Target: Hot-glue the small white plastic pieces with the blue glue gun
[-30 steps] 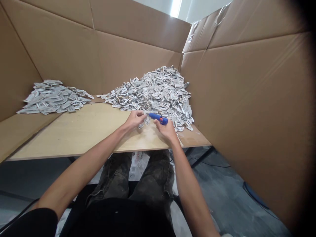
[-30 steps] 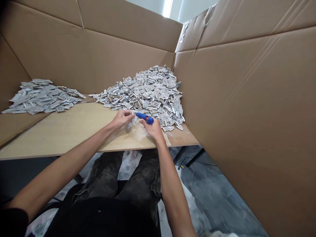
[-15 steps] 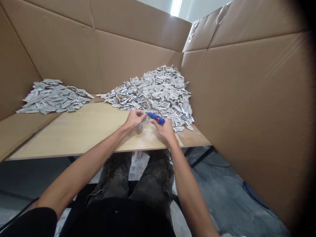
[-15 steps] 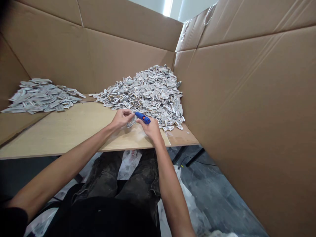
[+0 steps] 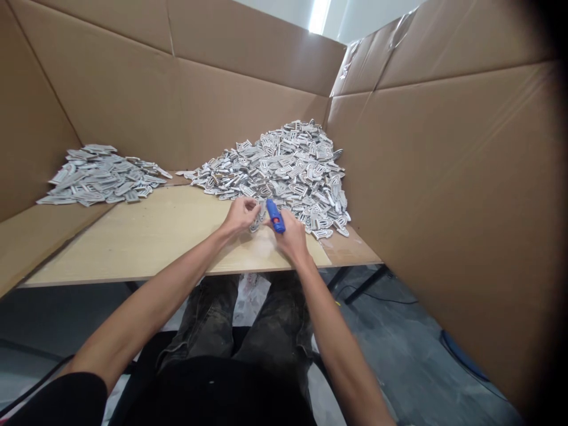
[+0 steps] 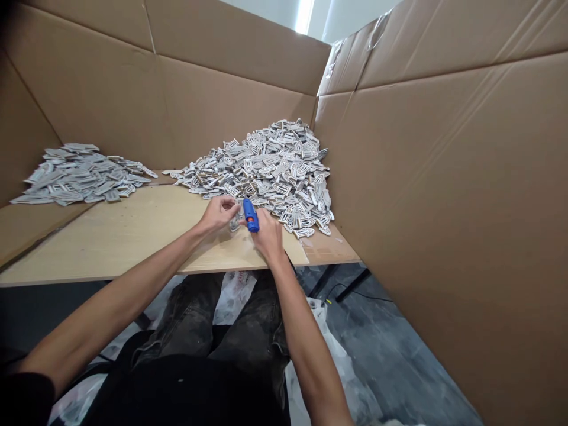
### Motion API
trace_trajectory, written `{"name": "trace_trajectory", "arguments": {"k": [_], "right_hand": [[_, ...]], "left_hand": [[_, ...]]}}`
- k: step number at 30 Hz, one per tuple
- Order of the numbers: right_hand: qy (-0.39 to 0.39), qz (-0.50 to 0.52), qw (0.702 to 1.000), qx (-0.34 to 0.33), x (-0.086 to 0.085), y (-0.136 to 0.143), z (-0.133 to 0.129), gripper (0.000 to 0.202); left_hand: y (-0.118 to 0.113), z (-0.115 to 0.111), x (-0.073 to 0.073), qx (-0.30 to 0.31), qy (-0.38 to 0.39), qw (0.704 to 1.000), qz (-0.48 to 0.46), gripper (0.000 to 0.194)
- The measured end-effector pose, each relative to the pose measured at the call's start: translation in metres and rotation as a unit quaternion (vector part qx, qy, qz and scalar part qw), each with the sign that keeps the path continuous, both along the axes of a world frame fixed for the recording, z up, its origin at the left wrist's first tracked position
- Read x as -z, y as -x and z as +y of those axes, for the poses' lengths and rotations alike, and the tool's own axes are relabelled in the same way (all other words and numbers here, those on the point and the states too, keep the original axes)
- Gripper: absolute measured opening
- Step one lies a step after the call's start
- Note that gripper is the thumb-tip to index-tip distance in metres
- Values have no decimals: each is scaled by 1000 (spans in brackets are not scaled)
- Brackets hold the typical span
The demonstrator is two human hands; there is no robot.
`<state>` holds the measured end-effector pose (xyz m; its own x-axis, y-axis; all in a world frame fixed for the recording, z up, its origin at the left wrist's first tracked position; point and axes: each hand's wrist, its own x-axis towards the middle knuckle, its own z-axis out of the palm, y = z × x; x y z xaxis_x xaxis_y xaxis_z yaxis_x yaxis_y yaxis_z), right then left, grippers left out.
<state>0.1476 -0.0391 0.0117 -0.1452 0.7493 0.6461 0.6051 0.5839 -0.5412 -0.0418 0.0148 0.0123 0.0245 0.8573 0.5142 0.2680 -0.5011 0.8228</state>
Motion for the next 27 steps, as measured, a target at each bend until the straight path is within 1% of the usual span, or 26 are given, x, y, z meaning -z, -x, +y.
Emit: {"name": "trace_trajectory", "arguments": {"k": [2, 4, 5, 7, 11, 14, 16, 19, 21, 23, 25, 27], "right_hand": [[54, 104, 992, -48, -3, 1, -1, 59], [132, 185, 967, -114, -9, 0, -5, 65], [164, 209, 954, -141, -12, -1, -7, 67], [203, 226, 936, -175, -19, -3, -13, 67], [235, 225, 925, -198, -25, -3, -20, 63], [237, 234, 923, -193, -26, -3, -20, 59], [235, 247, 921, -188, -26, -3, -19, 57], [233, 254, 921, -184, -26, -6, -18, 56], [236, 253, 920, -183, -27, -9, -16, 56], [239, 251, 920, -181, -28, -13, -15, 56], [238, 253, 922, -171, -28, -17, -13, 57], [241, 250, 923, -164, -28, -20, -10, 58]], "left_hand": [[3, 3, -1, -42, 9, 999, -14, 28], [5, 4, -1, -71, 29, 996, -39, 23], [6, 5, 0, -81, 45, 994, -51, 22], [7, 7, 1, -95, 79, 990, -70, 19], [5, 12, 5, -119, 109, 981, -107, 12], [5, 14, 5, -143, 145, 965, -163, 14], [11, 14, 4, -152, 179, 954, -187, 14], [30, 12, 4, -161, 197, 951, -178, 18], [51, 11, 3, -169, 214, 951, -146, 20], [74, 10, -1, -175, 248, 947, -104, 22], [99, 8, -11, -180, 272, 943, -73, 26], [125, 4, -25, -183, 265, 945, -59, 29]]}}
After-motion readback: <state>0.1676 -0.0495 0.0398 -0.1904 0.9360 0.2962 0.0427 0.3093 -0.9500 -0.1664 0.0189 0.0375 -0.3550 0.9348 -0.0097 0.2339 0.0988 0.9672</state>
